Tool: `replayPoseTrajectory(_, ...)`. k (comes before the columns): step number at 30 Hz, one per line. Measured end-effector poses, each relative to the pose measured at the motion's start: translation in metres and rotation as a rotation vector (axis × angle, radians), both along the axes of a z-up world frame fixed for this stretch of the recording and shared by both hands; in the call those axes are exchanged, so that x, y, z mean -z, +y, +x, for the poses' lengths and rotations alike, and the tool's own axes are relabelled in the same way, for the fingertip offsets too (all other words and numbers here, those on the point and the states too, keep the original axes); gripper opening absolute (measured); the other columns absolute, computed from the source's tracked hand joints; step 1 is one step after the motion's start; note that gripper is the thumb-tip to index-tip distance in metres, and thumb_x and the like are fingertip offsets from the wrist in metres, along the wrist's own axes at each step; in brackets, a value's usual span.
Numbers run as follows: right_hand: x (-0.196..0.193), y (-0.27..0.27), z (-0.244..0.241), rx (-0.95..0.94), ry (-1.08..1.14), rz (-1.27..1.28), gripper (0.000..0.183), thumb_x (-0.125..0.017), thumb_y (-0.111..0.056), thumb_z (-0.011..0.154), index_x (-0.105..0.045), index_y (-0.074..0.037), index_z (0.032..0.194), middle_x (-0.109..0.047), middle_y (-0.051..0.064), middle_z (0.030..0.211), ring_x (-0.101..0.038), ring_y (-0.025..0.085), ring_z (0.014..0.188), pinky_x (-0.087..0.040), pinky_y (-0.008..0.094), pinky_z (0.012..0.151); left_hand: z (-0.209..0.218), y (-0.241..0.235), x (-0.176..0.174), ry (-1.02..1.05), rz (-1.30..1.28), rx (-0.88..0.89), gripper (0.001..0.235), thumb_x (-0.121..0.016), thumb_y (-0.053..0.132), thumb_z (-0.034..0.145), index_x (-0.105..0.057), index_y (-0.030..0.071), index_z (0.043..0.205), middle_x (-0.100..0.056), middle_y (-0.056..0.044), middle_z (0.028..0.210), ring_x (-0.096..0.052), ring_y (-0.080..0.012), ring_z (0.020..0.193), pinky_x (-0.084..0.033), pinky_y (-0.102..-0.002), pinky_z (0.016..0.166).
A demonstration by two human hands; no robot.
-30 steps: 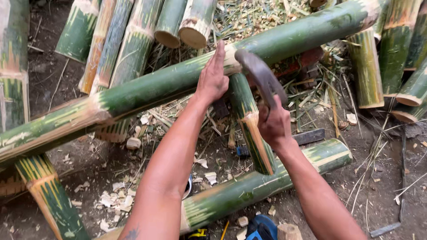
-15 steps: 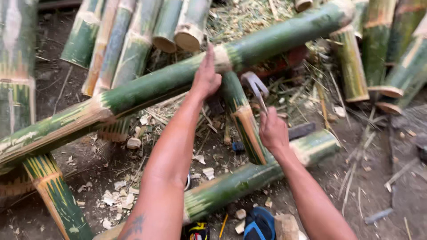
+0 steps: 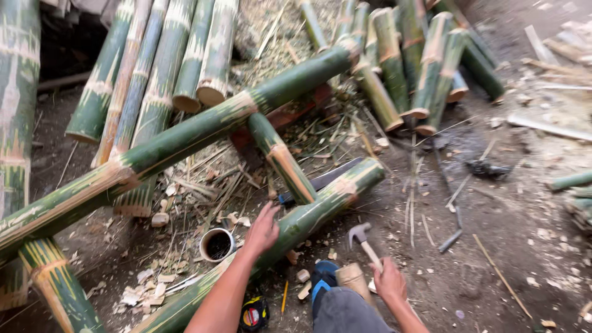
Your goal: The person works with bamboo poles in an outdoor workshop. They use a hammer to split a bamboo pole, then measure and mark another pole with a tape measure and pencil. The person also handles and stacks cut bamboo sections.
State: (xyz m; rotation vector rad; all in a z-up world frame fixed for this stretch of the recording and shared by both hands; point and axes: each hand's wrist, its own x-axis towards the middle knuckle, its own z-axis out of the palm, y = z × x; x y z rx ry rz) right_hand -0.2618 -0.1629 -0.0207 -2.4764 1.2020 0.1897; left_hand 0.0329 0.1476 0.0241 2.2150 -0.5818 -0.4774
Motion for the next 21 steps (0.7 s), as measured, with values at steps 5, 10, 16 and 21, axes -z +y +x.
replayPoseTrajectory(5,-0.034,-0.003,-0.033,-0.192,-0.304,-0.213,0.035,-0.070,-0.031,0.083,-0.064,-0.011,0.112,-0.071,0.019,0.106,-0.067,0.042,0.098,-0.053,0.053,0.081,-0.033,0.029,-0.020,-0.048,0.071,0.098,0.054,-0.062,0.012,0.084,-0.061,0.014,0.138,-0.058,-0.016,0.143,-0.059,-0.0366,0.129,-0.045,-0.044,0.110)
replayPoseTrajectory(10,-0.167,-0.009,0.027,-0.354,-0.298,-0.006,0.027,-0.060,-0.028,0.098,-0.065,-0.010,0.117,-0.072,0.017,0.111,-0.071,0.037,0.099,-0.055,0.049,0.087,-0.039,0.067,-0.055,-0.041,0.132,0.101,0.049,-0.060,0.015,0.087,-0.064,0.013,0.136,-0.068,-0.018,0.129,-0.064,-0.0360,0.122,-0.050,-0.043,0.105)
replayPoseTrajectory(16,-0.372,0.077,0.106,-0.801,-0.321,-0.163,0.027,-0.059,-0.031,0.100,-0.067,-0.010,0.115,-0.075,0.016,0.103,-0.072,0.033,0.095,-0.055,0.047,0.085,-0.050,0.110,-0.078,0.076,0.033,0.070,0.048,-0.064,0.021,0.087,-0.063,0.010,0.134,-0.071,-0.015,0.127,-0.070,-0.0287,0.116,-0.055,-0.038,0.101)
replayPoseTrajectory(21,-0.439,0.180,0.163,-0.972,-0.386,-0.122,0.028,-0.060,-0.029,0.099,-0.067,-0.010,0.117,-0.074,0.015,0.105,-0.071,0.034,0.096,-0.055,0.046,0.086,-0.032,0.152,-0.096,0.039,0.082,-0.004,0.048,-0.063,0.024,0.090,-0.063,0.011,0.136,-0.070,-0.013,0.130,-0.068,-0.0285,0.117,-0.052,-0.039,0.102)
